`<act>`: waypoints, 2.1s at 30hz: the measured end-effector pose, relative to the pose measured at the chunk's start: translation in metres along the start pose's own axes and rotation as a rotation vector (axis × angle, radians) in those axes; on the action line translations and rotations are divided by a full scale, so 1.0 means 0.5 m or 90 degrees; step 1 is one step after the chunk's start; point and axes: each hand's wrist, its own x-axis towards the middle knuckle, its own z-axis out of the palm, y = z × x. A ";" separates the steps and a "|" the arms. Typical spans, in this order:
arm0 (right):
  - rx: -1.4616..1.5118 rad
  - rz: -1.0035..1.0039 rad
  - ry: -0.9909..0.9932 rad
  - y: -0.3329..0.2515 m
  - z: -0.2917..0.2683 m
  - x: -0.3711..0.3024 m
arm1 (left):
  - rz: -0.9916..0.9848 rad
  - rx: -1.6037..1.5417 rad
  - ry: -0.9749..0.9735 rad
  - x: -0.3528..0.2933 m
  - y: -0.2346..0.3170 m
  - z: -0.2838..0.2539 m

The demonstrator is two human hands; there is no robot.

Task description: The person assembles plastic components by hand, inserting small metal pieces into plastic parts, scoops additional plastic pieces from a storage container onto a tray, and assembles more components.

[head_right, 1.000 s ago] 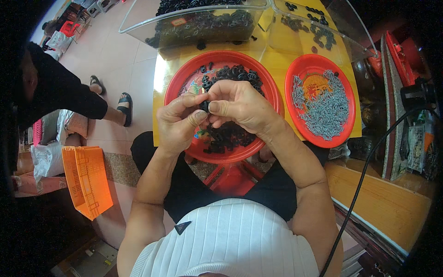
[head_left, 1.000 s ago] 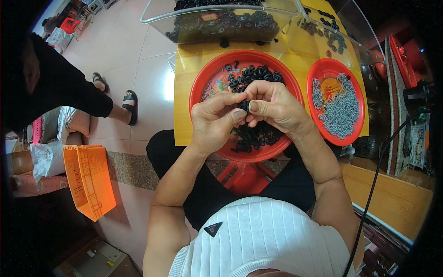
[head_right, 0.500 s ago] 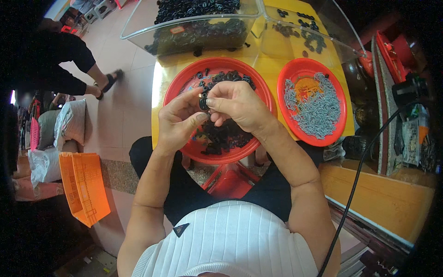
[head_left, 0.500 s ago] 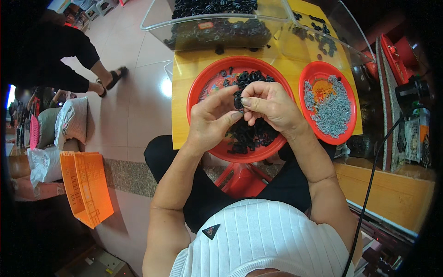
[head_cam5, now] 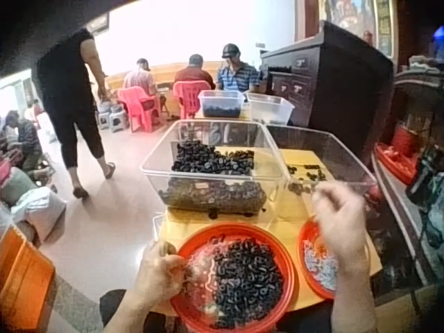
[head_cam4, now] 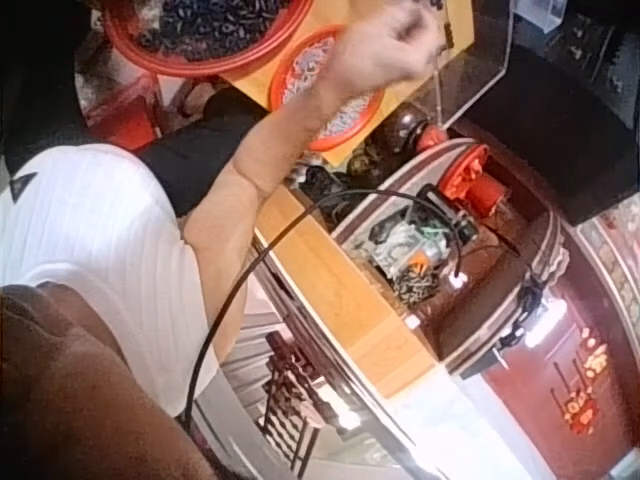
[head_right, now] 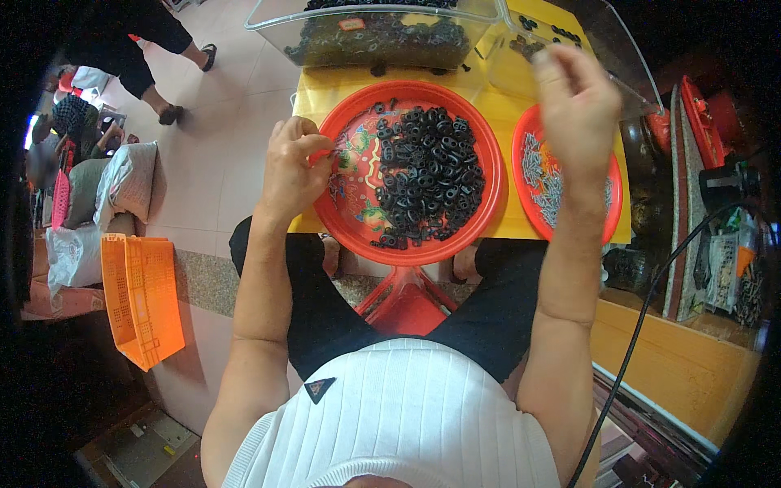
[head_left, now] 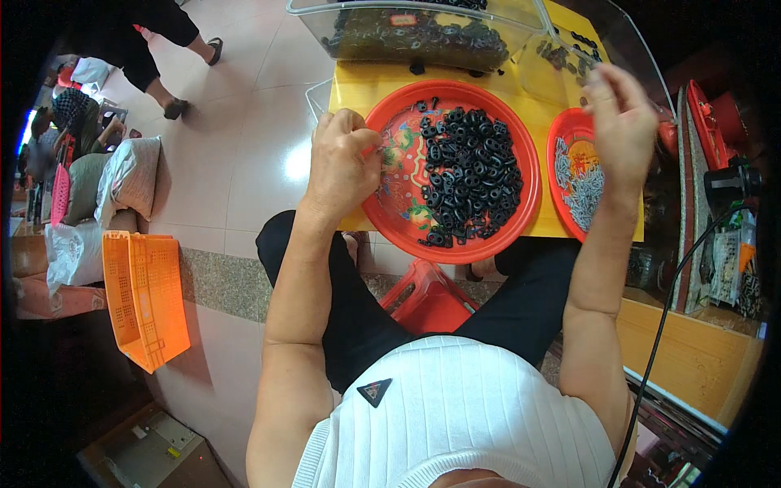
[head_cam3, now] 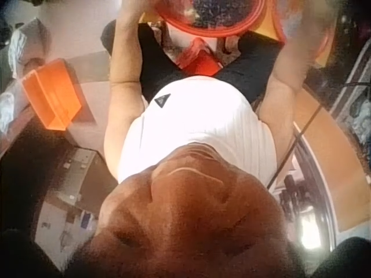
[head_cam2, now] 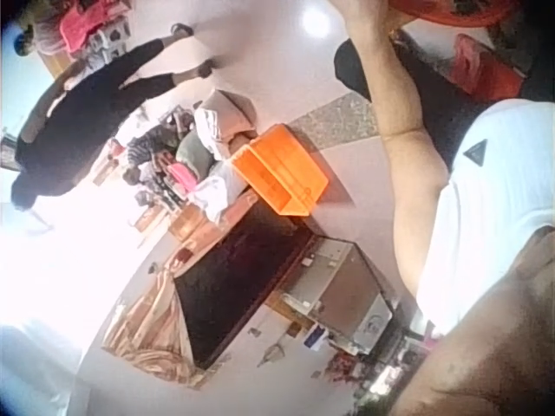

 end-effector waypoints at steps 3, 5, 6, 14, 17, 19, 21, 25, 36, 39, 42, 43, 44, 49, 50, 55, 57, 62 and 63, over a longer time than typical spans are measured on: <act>-0.018 0.024 -0.150 -0.012 0.040 -0.069 | 0.019 0.102 -0.020 0.003 0.015 0.005; -0.033 -0.016 -0.217 -0.017 0.068 -0.092 | 0.016 0.167 -0.039 0.004 0.019 0.013; -0.054 -0.069 -0.245 -0.013 0.078 -0.097 | 0.006 0.186 -0.051 0.004 0.020 0.019; -0.171 -0.219 -0.397 0.021 0.121 -0.115 | 0.007 0.242 -0.109 0.012 0.025 0.029; -0.204 -0.246 -0.385 0.025 0.137 -0.114 | 0.031 0.239 -0.120 0.014 0.032 0.028; -0.228 -0.262 -0.391 0.023 0.152 -0.115 | 0.061 0.238 -0.136 0.014 0.037 0.029; -0.251 -0.277 -0.396 0.018 0.167 -0.116 | 0.065 0.230 -0.134 0.012 0.037 0.028; -0.361 -0.286 -0.498 0.015 0.185 -0.118 | 0.077 0.242 -0.141 0.012 0.038 0.027; -0.224 -0.288 -0.412 0.011 0.136 -0.120 | 0.084 0.272 -0.159 0.010 0.045 0.032; -0.113 -0.174 -0.405 -0.003 0.111 -0.130 | 0.069 0.271 -0.176 0.006 0.055 0.034; -0.048 -0.098 -0.384 0.000 0.102 -0.136 | 0.066 0.244 -0.170 0.005 0.050 0.041; -0.023 -0.074 -0.387 0.004 0.102 -0.137 | 0.067 0.224 -0.166 0.006 0.049 0.042; 0.002 -0.050 -0.390 0.008 0.101 -0.138 | 0.070 0.225 -0.167 0.006 0.050 0.041; 0.074 -0.006 -0.411 0.022 0.102 -0.142 | 0.054 0.217 -0.179 0.006 0.057 0.035; 0.091 0.006 -0.419 0.024 0.101 -0.144 | 0.057 0.217 -0.182 0.006 0.058 0.035; 0.119 0.098 -0.444 0.017 0.100 -0.150 | 0.034 0.182 -0.164 0.012 0.069 0.029; 0.113 0.124 -0.465 0.017 0.100 -0.152 | 0.027 0.163 -0.158 0.012 0.065 0.031; 0.224 0.134 -0.439 0.021 0.110 -0.162 | 0.030 0.050 -0.122 0.014 0.056 0.025; 0.225 0.134 -0.440 0.016 0.112 -0.161 | 0.036 -0.006 -0.097 0.016 0.052 0.023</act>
